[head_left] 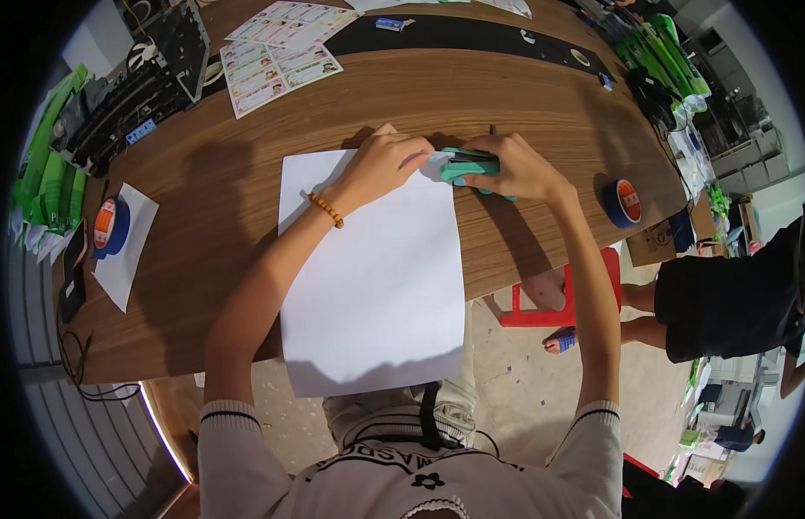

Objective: The person applies blue tape to the edge of a stack of paper, cuts the tape with scissors, and then peels a sticker from a sheet and places it on the front cover.

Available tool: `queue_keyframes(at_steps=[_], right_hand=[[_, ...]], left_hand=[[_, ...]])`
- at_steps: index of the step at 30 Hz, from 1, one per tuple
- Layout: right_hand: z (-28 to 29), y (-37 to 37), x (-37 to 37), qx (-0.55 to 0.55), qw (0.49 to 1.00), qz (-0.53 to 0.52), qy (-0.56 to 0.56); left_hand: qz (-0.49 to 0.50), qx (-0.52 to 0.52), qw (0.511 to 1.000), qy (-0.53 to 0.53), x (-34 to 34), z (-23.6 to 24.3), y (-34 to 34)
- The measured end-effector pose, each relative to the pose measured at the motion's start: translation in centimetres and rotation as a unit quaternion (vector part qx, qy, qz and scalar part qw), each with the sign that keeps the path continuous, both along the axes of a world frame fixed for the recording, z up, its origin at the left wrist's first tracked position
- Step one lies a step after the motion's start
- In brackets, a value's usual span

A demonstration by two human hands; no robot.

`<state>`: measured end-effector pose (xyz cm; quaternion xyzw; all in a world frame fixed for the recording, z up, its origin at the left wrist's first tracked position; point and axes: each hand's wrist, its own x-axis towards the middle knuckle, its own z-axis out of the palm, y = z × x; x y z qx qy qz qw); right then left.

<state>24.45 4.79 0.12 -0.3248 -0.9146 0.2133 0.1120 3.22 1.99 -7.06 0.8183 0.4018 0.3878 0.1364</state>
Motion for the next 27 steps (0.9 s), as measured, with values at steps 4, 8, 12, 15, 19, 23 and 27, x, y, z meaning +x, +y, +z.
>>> queue_keyframes(at_steps=[4, 8, 12, 15, 19, 23, 27], right_hand=[[-0.3, 0.3, -0.1, -0.015, 1.000, 0.011, -0.003], [-0.2, 0.4, -0.4, -0.009, 1.000, 0.010, -0.001], [-0.5, 0.6, 0.0, 0.014, 1.000, 0.024, -0.007], [-0.8, 0.6, 0.1, 0.035, 0.999, 0.037, 0.007], [-1.1, 0.7, 0.1, 0.029, 0.999, 0.033, 0.007], [-0.7, 0.9, -0.2, -0.015, 1.000, 0.008, 0.009], [-1.8, 1.2, 0.3, 0.042, 0.998, 0.036, 0.042]], left_hand=[[0.008, -0.008, 1.000, 0.014, 0.0, 0.1, -0.1], [0.004, 0.008, 1.000, 0.013, -0.3, -0.2, 0.0], [0.003, -0.010, 1.000, 0.020, 0.2, 0.2, -0.1], [0.025, 0.064, 0.998, -0.014, 0.7, 0.5, -0.3], [-0.005, 0.048, 0.999, 0.005, 0.8, 0.3, 0.1], [0.010, 0.054, 0.998, -0.015, 0.8, 0.1, 0.5], [-0.022, -0.126, 0.986, -0.107, 0.0, 0.6, 1.0]])
